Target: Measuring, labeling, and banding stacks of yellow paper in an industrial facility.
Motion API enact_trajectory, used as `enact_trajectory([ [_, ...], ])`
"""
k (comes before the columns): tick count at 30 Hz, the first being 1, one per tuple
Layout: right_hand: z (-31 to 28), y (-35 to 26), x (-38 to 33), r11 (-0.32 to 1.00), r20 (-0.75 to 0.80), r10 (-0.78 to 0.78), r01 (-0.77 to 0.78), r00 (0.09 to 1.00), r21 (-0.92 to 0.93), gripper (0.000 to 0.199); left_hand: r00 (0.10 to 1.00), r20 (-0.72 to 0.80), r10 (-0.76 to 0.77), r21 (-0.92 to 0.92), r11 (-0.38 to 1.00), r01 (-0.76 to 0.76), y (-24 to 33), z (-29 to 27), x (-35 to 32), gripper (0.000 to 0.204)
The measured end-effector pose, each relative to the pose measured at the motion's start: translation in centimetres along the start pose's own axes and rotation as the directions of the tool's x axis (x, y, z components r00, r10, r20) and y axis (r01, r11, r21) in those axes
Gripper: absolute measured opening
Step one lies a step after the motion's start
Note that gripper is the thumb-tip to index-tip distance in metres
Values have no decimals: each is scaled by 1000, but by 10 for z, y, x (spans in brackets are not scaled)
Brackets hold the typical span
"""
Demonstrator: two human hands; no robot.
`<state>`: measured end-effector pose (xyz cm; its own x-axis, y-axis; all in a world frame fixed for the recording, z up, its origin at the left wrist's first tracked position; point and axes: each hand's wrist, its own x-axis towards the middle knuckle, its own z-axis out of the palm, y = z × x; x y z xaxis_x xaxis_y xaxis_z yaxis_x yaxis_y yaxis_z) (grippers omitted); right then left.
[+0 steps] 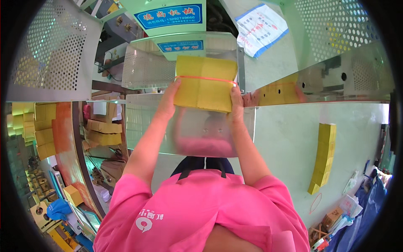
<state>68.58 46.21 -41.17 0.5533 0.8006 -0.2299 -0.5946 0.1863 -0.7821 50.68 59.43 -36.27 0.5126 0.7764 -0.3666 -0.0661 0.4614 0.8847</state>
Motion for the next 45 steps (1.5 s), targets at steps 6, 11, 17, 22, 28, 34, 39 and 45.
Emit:
enact_trajectory([
  [6, -23, 22, 6, 971, -157, -73, 34, 985, -236, 57, 1000, 4, 15, -31, 999, -14, -4, -7, -2, 56],
  [11, 14, 12, -33, 945, -68, -28, 4, 997, -328, 53, 993, -54, 107, 9, 994, -106, -30, -48, -42, 52],
  [17, 40, 17, -108, 690, 0, -271, 194, 963, -698, 29, 995, -55, 84, 540, 841, -41, 3, -103, -122, 48],
  [22, 26, 11, -109, 797, -130, -233, 113, 964, -594, 16, 980, -65, 186, 568, 814, -117, 10, -144, -130, 28],
  [28, 57, 2, -95, 971, -134, -29, -4, 991, -241, 9, 989, -130, 62, 241, 970, -29, 10, -125, -119, 13],
  [34, 61, 21, -96, 982, -198, -97, 62, 975, -177, 5, 995, -80, 65, 252, 967, -43, 7, -128, -121, 7],
  [39, 58, 21, -92, 961, -208, -119, 59, 971, -271, 10, 999, -19, 42, 229, 973, -36, 3, -142, -124, 8],
  [45, 33, 4, -83, 735, -340, -35, -207, 940, -646, 18, 981, -93, -168, 138, 974, 180, -16, -148, -82, 35],
])
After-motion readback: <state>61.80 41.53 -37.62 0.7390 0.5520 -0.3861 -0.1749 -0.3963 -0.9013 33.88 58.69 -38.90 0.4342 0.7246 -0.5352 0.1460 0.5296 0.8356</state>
